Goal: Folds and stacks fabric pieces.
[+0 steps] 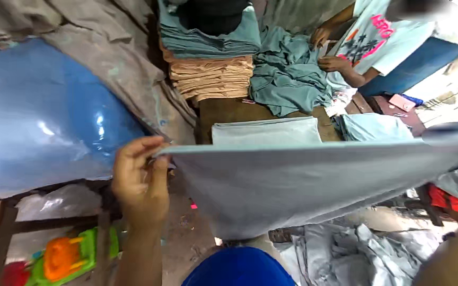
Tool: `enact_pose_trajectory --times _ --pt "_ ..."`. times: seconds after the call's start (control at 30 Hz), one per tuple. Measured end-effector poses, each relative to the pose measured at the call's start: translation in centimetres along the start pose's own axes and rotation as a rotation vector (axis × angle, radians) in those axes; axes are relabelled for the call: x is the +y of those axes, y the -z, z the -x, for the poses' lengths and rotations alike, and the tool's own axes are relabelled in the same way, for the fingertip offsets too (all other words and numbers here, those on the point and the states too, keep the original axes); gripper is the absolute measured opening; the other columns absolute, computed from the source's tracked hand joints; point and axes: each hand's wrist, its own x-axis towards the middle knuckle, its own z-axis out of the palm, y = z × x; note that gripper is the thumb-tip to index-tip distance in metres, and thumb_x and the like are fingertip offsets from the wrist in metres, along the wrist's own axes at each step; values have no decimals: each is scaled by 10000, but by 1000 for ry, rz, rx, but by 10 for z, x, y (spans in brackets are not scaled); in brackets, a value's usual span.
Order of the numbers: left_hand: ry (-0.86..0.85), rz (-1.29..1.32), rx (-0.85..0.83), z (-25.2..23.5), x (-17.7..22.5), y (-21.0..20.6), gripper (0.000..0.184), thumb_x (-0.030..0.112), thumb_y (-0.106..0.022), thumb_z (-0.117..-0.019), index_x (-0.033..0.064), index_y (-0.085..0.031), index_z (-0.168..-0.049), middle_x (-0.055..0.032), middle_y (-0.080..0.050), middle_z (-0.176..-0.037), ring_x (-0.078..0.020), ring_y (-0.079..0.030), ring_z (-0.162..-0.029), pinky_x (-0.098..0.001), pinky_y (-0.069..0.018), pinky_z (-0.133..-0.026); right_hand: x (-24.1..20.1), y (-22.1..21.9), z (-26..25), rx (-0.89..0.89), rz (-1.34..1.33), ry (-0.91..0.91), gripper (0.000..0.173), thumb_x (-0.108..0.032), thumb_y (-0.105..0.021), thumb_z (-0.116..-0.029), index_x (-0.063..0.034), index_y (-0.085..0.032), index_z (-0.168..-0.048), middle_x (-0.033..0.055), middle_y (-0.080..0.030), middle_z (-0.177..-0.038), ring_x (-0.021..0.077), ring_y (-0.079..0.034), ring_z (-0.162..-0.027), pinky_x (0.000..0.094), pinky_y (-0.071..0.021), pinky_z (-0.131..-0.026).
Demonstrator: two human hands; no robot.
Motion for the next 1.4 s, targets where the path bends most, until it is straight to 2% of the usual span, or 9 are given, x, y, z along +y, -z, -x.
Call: enact_pose_trajectory --times 0.1,0.23,0.43,0.67,0.87,1.03,1.1,1.27,1.4 --pt "242 -123 82 -38 -57 -84 373 95 -435 -1050 -90 -403 -1373 -96 -598 -1220 -43 -594 -1063 -236 -506 -923 24 -111 -72 108 147 -232 123 -194 -505 -1063 -156 -535 -1176 -138 -541 -864 -61 -499 -657 154 -468 -616" --pt "565 -416 55 -66 -164 -176 437 61 -349 -1067 -101 -366 -1473 -316 -519 -1413 -365 -561 -1280 -469 -453 -1075 161 -179 -138 176 322 -352 409 -178 -497 -1051 93 -466 -1356 209 -605 -1126 206 -617 -958 385 -541 -869" --pt "788 -648 79 -49 -264 -225 462 69 -363 -1064 -34 -348 -1513 -293 -525 -1424 -401 -574 -1275 -520 -469 -1066 240 -247 -155 212 776 -528 423 -294 -402 -1106 -11 -483 -1409 268 -647 -1239 449 -647 -1133 637 -494 -947" --pt "891 -869 -58 -43 -300 -240 643 -1 -556 -942 64 -354 -1550 -243 -516 -1442 -392 -599 -1243 -530 -536 -969 287 -272 -162 158 1184 -568 415 -193 -476 -1017 -60 -501 -1409 214 -563 -1387 396 -596 -1243 574 -518 -939" --pt "623 -405 100 -22 -303 -195 467 168 -568 -1038 -70 -447 -1422 -225 -628 -1197 -227 -644 -1005 -366 -539 -876 223 -316 -131 182 929 104 424 -136 -554 -1007 183 -532 -1285 400 -528 -1311 492 -528 -1235 507 -425 -1072" --pt "268 103 -82 -20 -247 -162 312 237 -712 -969 208 -589 -1254 104 -711 -1107 -9 -679 -1024 -234 -582 -909 166 -455 -57 -509 265 316 342 -246 -623 -1030 -75 -578 -1323 122 -602 -1392 128 -666 -991 259 -555 -795" --pt "261 273 -103 -24 -246 -150 279 275 -667 -1000 270 -612 -1274 127 -725 -1117 -22 -692 -1016 -239 -582 -903 160 -481 -53 -505 160 366 184 -166 -590 -1017 -48 -694 -1111 82 -716 -1053 104 -635 -866 217 -517 -775" --pt "533 -204 -141 -28 -299 -133 434 219 -758 -924 -31 -620 -1252 -160 -687 -1169 -152 -676 -961 -293 -558 -832 104 -460 -69 -477 202 490 138 -251 -570 -1052 -184 -685 -1013 -103 -700 -1040 14 -601 -1033 206 -415 -988" --pt "466 -324 -163 -32 -309 -144 175 181 -719 -955 30 -746 -1038 -103 -725 -1007 -142 -678 -901 -270 -550 -819 122 -479 -76 -489 241 498 142 -238 -619 -1026 -157 -711 -956 -77 -715 -947 21 -613 -964 221 -429 -961"
